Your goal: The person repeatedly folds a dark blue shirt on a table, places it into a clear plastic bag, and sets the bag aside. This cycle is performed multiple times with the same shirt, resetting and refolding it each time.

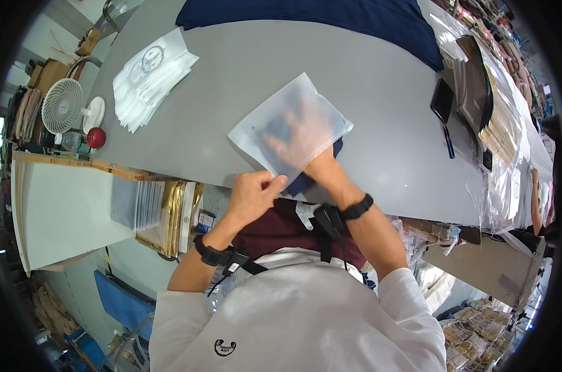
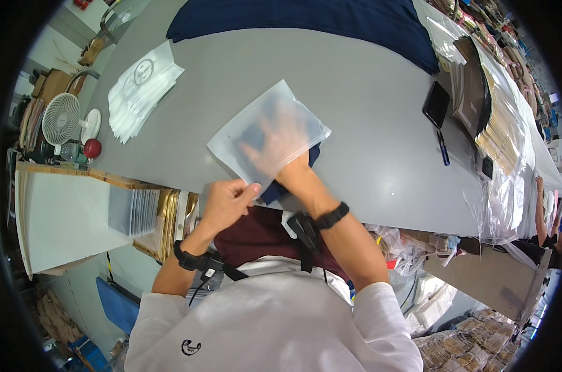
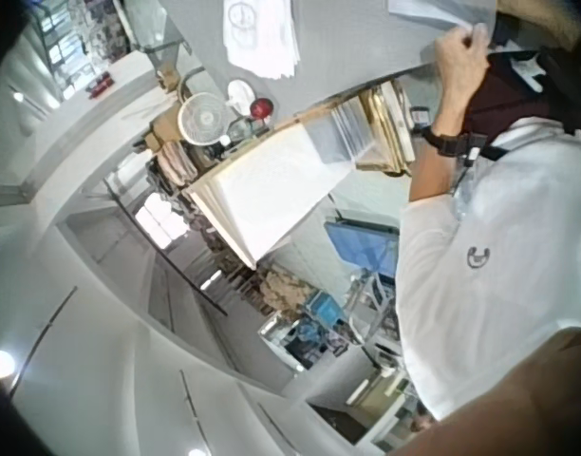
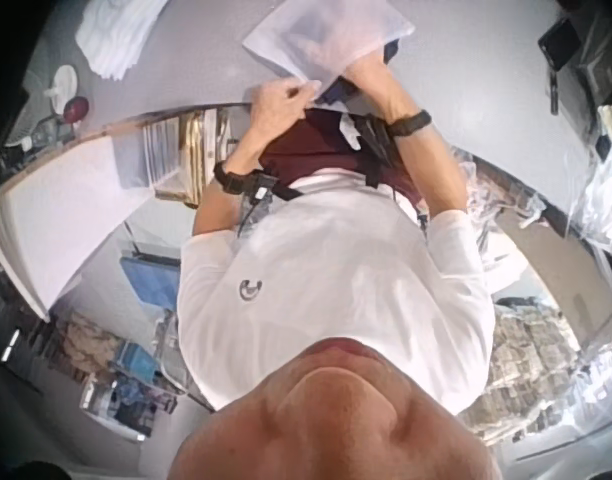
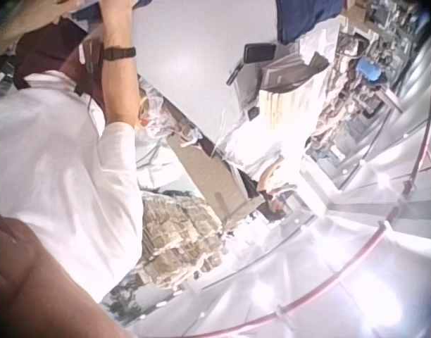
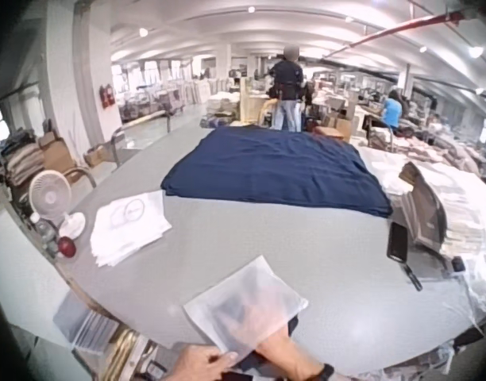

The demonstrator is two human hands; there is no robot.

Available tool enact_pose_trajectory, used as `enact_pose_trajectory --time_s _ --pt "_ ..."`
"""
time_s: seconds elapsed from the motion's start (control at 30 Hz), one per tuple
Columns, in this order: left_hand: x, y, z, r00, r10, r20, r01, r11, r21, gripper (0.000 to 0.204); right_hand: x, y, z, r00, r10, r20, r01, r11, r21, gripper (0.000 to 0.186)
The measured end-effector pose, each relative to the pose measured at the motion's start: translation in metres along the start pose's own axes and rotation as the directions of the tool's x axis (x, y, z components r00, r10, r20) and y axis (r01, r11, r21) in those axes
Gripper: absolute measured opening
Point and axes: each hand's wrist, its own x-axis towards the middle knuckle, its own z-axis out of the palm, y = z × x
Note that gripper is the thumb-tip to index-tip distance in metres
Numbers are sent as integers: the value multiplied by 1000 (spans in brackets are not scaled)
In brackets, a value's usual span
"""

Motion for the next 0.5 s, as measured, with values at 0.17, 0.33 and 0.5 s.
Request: enact_pose_trajectory --time_s 0.17,0.33,0.5 --pt "-13 0 3 992 -126 -20 121 976 -180 42 1 1 -1 999 6 49 -4 999 -38 89" --pt "-27 -6 0 982 -186 7 183 957 -223 34 -30 3 -12 994 -87 66 91 993 -70 85" --pt "-35 -11 11 985 -164 51 172 952 -253 33 -1 -11 1 997 -16 74 24 995 -96 82"
